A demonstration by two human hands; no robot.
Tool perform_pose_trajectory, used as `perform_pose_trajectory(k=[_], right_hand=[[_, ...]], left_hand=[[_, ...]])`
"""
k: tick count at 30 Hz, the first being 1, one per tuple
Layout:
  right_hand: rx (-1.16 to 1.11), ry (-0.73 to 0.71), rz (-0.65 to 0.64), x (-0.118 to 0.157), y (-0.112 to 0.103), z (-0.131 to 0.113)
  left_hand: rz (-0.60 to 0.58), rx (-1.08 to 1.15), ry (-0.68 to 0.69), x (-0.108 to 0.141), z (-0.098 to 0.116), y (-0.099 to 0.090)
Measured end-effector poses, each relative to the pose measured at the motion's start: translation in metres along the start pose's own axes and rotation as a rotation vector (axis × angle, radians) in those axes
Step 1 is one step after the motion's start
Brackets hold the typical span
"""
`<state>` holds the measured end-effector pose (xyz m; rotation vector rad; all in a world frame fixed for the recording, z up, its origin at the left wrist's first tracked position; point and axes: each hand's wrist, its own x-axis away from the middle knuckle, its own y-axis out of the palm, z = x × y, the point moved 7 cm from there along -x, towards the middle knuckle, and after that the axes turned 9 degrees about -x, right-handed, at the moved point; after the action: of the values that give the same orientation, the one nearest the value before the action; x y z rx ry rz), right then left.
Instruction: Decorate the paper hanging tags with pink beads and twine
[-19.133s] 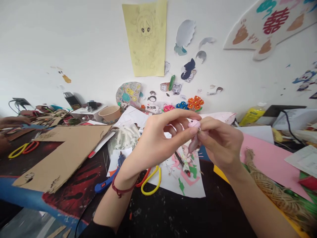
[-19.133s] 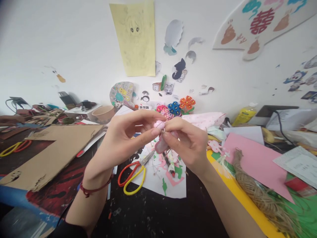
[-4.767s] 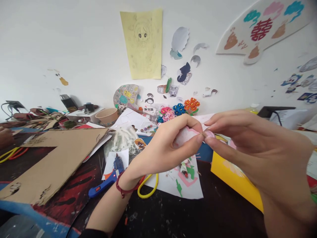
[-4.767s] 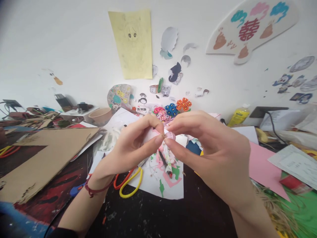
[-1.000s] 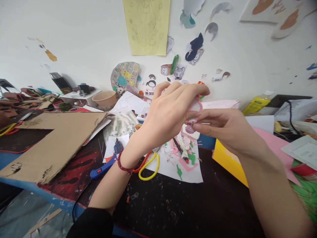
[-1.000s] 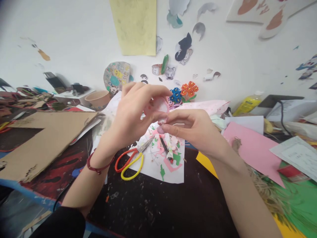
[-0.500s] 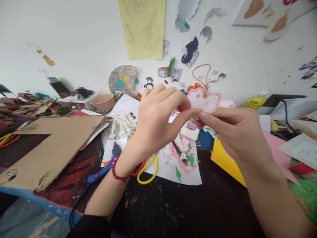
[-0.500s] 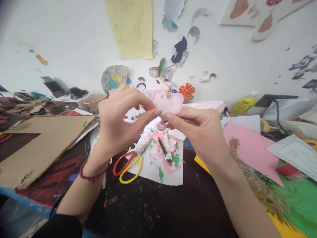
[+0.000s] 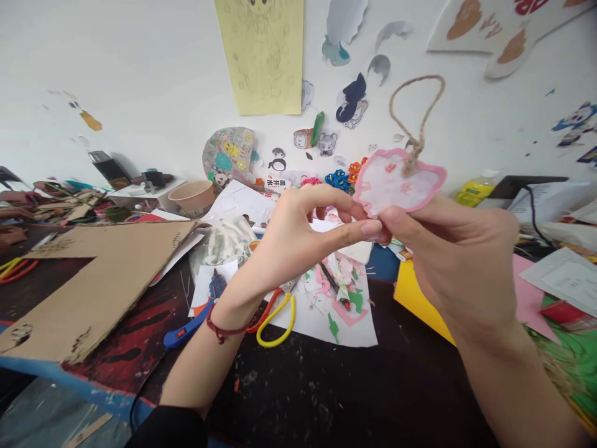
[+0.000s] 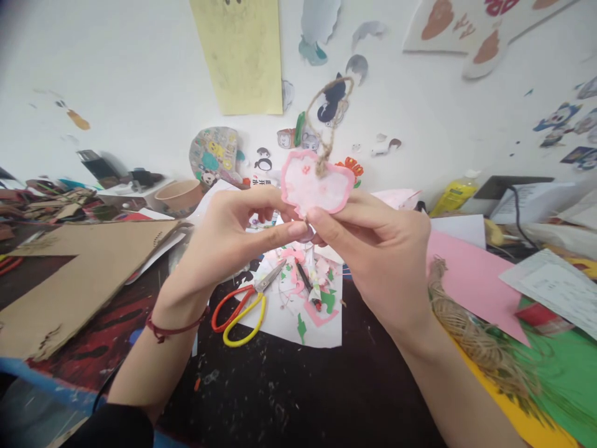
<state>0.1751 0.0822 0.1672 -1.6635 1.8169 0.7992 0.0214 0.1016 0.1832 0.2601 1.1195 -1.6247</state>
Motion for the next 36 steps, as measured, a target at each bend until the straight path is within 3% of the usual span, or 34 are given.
perform_pose_trajectory(k=[10,18,28,36], right_hand=[[0.034,0.047,0.007,0.001,-0.001,0.001],[-0.067,0.145,0.022,-0.003,-0.004,0.012],[0.048,0.172,-0.077,-0.005,-0.006,0.018],[-0.027,0.145,0.024,-0.007,-0.009,0.013]], left_hand=[[-0.048,0.072,-0.099,-0.001,-0.009,0.011],[-0.113,0.053,-0.035,0.0,-0.006,0.012],[-0.164,-0.069,-0.066,-0.002,-0.008,0.01],[-0.102,-0.055,-0.022,-0.002,-0.011,0.003]])
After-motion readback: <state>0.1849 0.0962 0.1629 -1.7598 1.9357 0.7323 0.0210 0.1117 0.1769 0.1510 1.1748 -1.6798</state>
